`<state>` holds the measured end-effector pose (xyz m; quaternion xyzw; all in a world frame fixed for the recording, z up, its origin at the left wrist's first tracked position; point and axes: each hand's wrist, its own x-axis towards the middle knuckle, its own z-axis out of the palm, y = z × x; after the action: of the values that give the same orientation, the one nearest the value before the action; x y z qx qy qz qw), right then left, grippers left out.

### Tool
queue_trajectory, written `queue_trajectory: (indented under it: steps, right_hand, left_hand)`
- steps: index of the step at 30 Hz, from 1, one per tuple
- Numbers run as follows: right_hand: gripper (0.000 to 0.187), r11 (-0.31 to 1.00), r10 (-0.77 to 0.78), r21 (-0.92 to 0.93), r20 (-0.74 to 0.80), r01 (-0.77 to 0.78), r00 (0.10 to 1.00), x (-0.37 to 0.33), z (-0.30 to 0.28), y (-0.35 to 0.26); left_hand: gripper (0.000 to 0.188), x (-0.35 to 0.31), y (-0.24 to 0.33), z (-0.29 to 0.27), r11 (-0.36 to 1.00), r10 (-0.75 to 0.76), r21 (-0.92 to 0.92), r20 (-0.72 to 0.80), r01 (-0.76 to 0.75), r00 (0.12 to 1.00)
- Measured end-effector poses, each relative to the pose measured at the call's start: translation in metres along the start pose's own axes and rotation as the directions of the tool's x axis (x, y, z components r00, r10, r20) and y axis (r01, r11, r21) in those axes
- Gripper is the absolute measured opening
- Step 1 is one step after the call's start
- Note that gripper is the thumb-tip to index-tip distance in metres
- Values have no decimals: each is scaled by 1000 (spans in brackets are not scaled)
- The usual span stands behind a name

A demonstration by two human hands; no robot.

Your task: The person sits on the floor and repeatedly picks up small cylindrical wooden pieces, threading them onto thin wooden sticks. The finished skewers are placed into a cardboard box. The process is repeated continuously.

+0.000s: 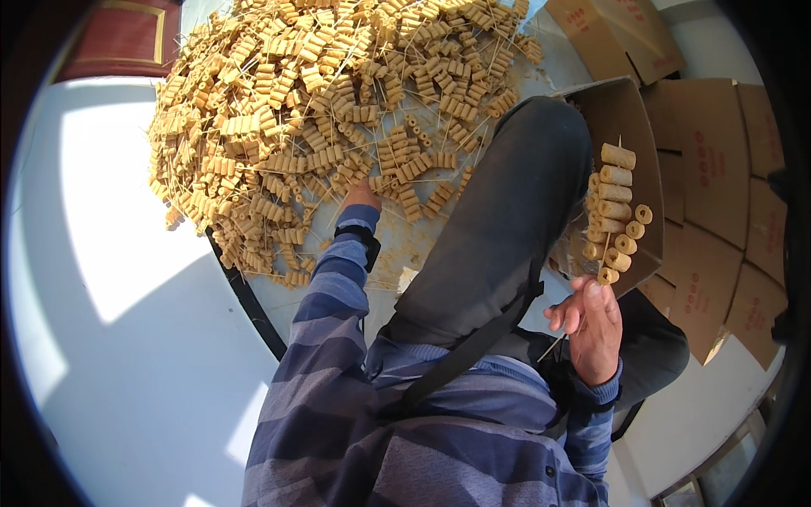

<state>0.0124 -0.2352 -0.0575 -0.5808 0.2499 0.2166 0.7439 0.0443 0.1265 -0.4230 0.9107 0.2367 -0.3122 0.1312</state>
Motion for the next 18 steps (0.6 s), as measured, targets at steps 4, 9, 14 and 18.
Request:
queue_trajectory:
  steps: [4,9,14,18]
  right_hand:
    - [30,1000,7,-7,-16,-7,1000,1,-2,2]
    - [31,999,2,-36,-51,-4,999,6,3,5]
    - [32,997,9,-79,-42,-12,999,7,10,4]
    - [32,996,24,-81,-56,-29,998,4,10,2]
  left_hand:
    - [48,22,-27,29,991,132,-41,103,-128,986]
    - [42,4,-70,15,990,-26,-138,-32,22,999]
    - [43,4,-118,-9,970,-234,-92,-78,227,969]
    - [46,28,-127,1,959,-269,-88,3,269,963]
